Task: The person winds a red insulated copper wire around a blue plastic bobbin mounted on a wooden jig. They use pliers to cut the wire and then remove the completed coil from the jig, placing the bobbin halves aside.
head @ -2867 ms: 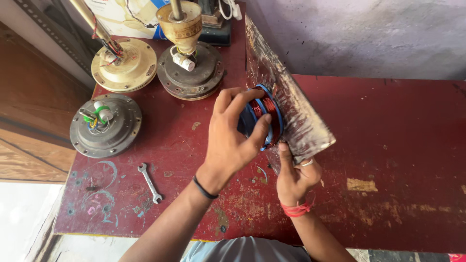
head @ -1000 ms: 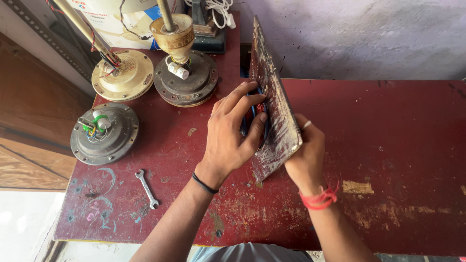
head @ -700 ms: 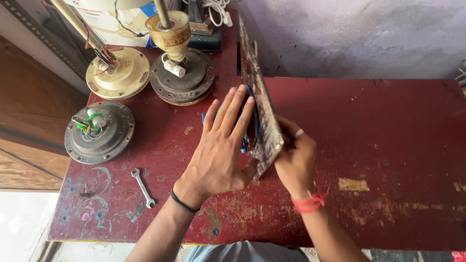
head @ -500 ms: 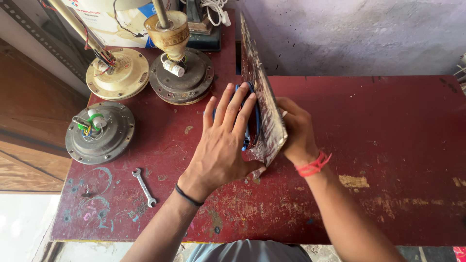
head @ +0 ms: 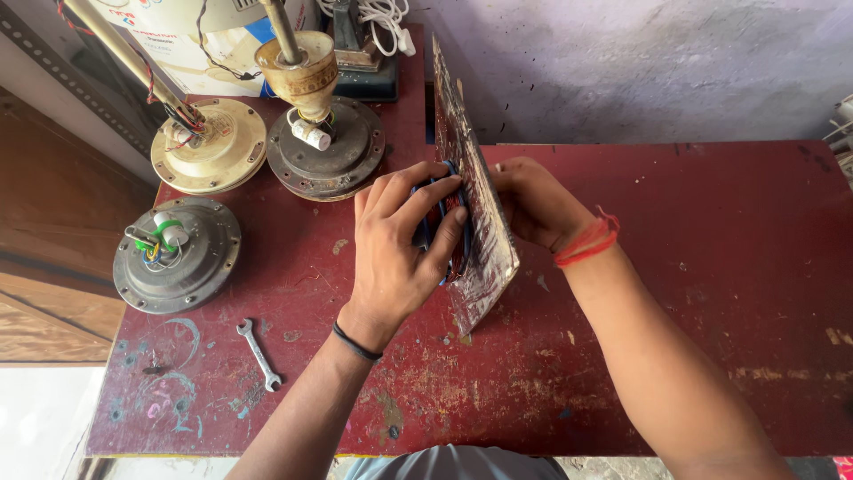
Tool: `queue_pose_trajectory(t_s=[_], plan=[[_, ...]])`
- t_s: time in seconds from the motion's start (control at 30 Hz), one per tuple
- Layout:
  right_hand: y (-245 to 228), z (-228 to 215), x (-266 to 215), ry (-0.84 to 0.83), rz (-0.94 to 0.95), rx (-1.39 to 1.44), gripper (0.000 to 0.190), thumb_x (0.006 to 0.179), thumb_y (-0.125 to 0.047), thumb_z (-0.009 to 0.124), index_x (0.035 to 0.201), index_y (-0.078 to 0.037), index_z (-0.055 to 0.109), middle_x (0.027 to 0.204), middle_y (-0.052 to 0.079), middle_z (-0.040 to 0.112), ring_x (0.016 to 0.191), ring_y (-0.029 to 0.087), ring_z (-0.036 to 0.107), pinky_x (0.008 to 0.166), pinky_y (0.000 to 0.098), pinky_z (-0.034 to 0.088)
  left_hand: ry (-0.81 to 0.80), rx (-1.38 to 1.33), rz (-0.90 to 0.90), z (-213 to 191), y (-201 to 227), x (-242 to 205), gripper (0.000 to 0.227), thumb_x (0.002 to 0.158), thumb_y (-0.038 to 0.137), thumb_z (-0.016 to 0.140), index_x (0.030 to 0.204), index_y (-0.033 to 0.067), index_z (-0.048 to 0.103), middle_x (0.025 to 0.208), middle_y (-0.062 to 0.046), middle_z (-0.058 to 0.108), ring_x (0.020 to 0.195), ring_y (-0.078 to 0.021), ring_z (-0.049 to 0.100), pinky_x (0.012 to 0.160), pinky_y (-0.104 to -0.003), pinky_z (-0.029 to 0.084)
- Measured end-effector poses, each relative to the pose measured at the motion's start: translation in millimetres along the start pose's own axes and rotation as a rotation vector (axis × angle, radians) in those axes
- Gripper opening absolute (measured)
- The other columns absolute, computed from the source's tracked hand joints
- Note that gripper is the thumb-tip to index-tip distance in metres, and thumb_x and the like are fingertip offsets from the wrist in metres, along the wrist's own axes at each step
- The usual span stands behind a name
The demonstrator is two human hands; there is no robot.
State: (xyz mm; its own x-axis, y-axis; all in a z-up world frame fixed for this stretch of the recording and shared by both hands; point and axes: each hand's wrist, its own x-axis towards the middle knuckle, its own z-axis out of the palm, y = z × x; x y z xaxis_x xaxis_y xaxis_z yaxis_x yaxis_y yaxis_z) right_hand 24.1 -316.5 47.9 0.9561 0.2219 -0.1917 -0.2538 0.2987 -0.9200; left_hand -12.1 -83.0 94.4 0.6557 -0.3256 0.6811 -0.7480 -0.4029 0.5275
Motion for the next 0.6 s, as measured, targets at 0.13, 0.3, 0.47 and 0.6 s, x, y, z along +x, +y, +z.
queue_pose_trajectory(t_s=[0.13,0.3,0.47,0.6], plan=[[12,-8,4,-0.107,0.139,0.105,0.023,0.098,-0.007,0.056,0.11,0.009,0.068,0.1,0.013,0.075,0.086,0.018,0.074,0.083,0.0347,0.062,0.013,-0.003,0.023,0,-4,2,0.026,0.095,0.021,0.072,0.119,0.0106,0.072,0.13,-0.006,0.064,0.121,-0.0271,0.06,0.107,-0.043,0.041],[25,-10,-12,-0.055,0.126,0.079,0.02,0.1,-0.009,0.059,0.107,0.006,0.07,0.097,0.01,0.075,0.082,0.015,0.071,0.077,0.0324,0.059,0.001,0.002,0.029,1,-4,3,0.025,0.095,0.02,0.07,0.118,0.0095,0.071,0.129,-0.008,0.063,0.12,-0.0287,0.059,0.105,-0.043,0.042],[16,-1,-47,0.079,-0.174,-0.118,0.02,0.111,-0.013,0.064,0.099,0.002,0.069,0.084,0.007,0.067,0.07,0.014,0.062,0.063,0.0295,0.051,0.013,-0.022,0.007,-1,-3,5,0.024,0.094,0.021,0.072,0.115,0.0103,0.071,0.127,-0.007,0.065,0.119,-0.0284,0.06,0.104,-0.043,0.043],[0,15,-56,0.164,-0.353,-0.146,0.014,0.101,-0.009,0.063,0.107,0.001,0.071,0.092,0.007,0.071,0.082,0.013,0.067,0.073,0.0276,0.054,0.011,-0.063,-0.022,0,-3,6,0.024,0.091,0.02,0.073,0.113,0.0105,0.072,0.125,-0.007,0.066,0.117,-0.0279,0.06,0.103,-0.042,0.043]])
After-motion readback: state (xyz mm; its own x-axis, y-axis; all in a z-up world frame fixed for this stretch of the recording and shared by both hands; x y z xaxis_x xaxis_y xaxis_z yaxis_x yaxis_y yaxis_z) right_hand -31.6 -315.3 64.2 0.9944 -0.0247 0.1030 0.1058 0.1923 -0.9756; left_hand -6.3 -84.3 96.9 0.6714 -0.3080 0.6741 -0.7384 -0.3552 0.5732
